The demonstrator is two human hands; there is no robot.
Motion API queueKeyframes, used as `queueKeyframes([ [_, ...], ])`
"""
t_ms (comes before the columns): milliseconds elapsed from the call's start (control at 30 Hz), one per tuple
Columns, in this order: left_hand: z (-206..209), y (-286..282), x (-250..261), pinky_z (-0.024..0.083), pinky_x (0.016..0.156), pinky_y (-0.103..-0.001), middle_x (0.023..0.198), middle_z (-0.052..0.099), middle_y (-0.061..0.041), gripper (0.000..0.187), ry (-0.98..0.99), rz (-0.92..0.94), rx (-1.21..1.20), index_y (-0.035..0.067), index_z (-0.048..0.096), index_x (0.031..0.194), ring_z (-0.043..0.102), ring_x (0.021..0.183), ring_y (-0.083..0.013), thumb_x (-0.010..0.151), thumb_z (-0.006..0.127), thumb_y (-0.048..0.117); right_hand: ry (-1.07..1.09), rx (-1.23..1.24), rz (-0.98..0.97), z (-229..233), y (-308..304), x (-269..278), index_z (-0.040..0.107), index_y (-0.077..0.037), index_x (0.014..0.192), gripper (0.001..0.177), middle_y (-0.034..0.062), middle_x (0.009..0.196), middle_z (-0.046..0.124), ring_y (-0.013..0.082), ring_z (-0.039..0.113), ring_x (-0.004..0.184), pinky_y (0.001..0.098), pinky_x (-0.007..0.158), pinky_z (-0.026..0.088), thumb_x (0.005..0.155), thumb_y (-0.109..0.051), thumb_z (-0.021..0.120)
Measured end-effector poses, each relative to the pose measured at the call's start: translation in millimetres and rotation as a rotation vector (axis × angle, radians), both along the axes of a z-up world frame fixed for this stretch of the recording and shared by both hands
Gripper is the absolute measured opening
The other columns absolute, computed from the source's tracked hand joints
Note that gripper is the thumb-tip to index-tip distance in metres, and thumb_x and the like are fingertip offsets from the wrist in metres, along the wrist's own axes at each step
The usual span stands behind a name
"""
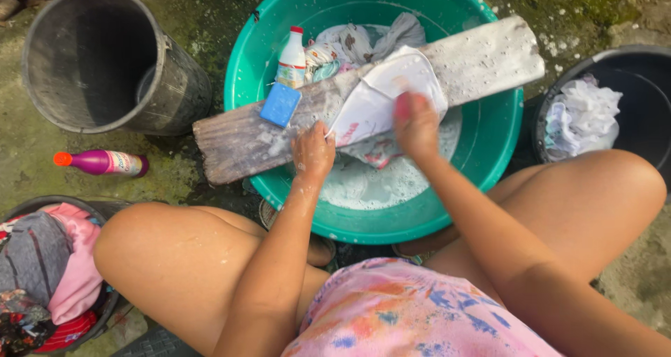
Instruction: The person washes a white t-shirt by hand, using a wooden board, a brush, soap, and liquid bleach in a large green basin.
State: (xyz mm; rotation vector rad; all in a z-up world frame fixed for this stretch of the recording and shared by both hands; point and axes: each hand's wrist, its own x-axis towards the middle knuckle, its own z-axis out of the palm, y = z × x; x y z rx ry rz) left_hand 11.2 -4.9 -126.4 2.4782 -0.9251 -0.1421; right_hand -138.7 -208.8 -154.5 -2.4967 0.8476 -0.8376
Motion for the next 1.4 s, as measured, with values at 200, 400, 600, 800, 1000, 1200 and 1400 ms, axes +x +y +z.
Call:
queueKeyframes([
  [200, 13, -11, -17, 0.048, 0.094, -0.052, 0.086, 0.067, -0.013, 0.021, -0.045, -0.293, -0.387, 0.009, 0.052, 0.095, 0.065, 0.093, -0.0357, 0.085, 0.070, 0.014, -0.871, 1.828, -0.187, -18, -17, -60, 0.053, -0.001, 0.126, 0.052, 0.0148, 0.105, 0.064, 0.0299, 0.067, 0.093, 0.0433, 0.089, 0.060, 0.081, -0.005, 0.080],
  [400, 26, -28, -31, 0.048, 0.066, -0.039, 0.073, 0.065, -0.012, 0.035, 0.649, 0.020, -0.473, 0.007, 0.047, 0.124, 0.063, 0.069, -0.0247, 0.095, 0.063, 0.018, -0.355, 1.591, -0.020, 20, 6, -62, 0.044, -0.018, 0.134, 0.073, 0.0057, 0.110, 0.062, 0.0202, 0.067, 0.092, 0.0379, 0.079, 0.058, 0.071, -0.003, 0.077],
  [600, 28, -17, -22, 0.049, 0.079, -0.034, 0.099, 0.072, -0.006, 0.049, 1.235, -0.351, -0.021, -0.009, 0.073, 0.128, 0.062, 0.087, -0.0117, 0.105, 0.073, 0.033, -0.449, 1.739, 0.304, 75, -13, -104, 0.050, -0.005, 0.144, 0.071, 0.0159, 0.113, 0.063, 0.0281, 0.068, 0.093, 0.0432, 0.081, 0.061, 0.078, -0.010, 0.076],
  [800, 139, -10, -50, 0.049, 0.108, -0.027, 0.140, 0.064, 0.004, 0.058, 1.371, -0.556, -0.833, 0.010, 0.046, 0.154, 0.061, 0.123, -0.0062, 0.101, 0.069, 0.018, -0.368, 1.728, 0.577, 174, -45, -138, 0.034, -0.020, 0.166, 0.099, 0.0185, 0.128, 0.061, 0.0347, 0.068, 0.090, 0.0463, 0.068, 0.061, 0.077, -0.016, 0.077],
  [1000, 139, 6, -88, 0.055, 0.083, -0.024, 0.120, 0.072, -0.004, 0.034, 1.030, -0.228, -0.812, 0.002, 0.066, 0.138, 0.065, 0.099, -0.0064, 0.107, 0.065, 0.016, -0.002, 1.108, 0.213, 266, -97, -123, 0.044, -0.011, 0.149, 0.076, 0.0150, 0.125, 0.061, 0.0300, 0.068, 0.099, 0.0452, 0.076, 0.061, 0.080, -0.022, 0.075],
  [1200, 9, -21, -44, 0.039, 0.057, -0.026, 0.088, 0.061, -0.005, 0.026, 0.988, 0.248, -0.864, 0.007, 0.064, 0.128, 0.049, 0.068, -0.0094, 0.103, 0.066, 0.015, 0.058, 0.254, 0.263, 185, -82, 66, 0.043, -0.013, 0.143, 0.081, 0.0278, 0.133, 0.047, 0.0368, 0.058, 0.115, 0.0448, 0.097, 0.054, 0.081, -0.023, 0.094],
  [1400, -92, -3, 8, 0.054, 0.071, -0.034, 0.092, 0.069, -0.002, 0.027, 1.509, 0.817, -1.058, 0.013, 0.062, 0.123, 0.065, 0.072, -0.0139, 0.097, 0.059, 0.016, 0.258, -0.032, 0.788, 59, 83, 70, 0.050, -0.020, 0.144, 0.064, 0.0293, 0.135, 0.050, 0.0477, 0.058, 0.112, 0.0553, 0.093, 0.049, 0.084, -0.016, 0.074],
])
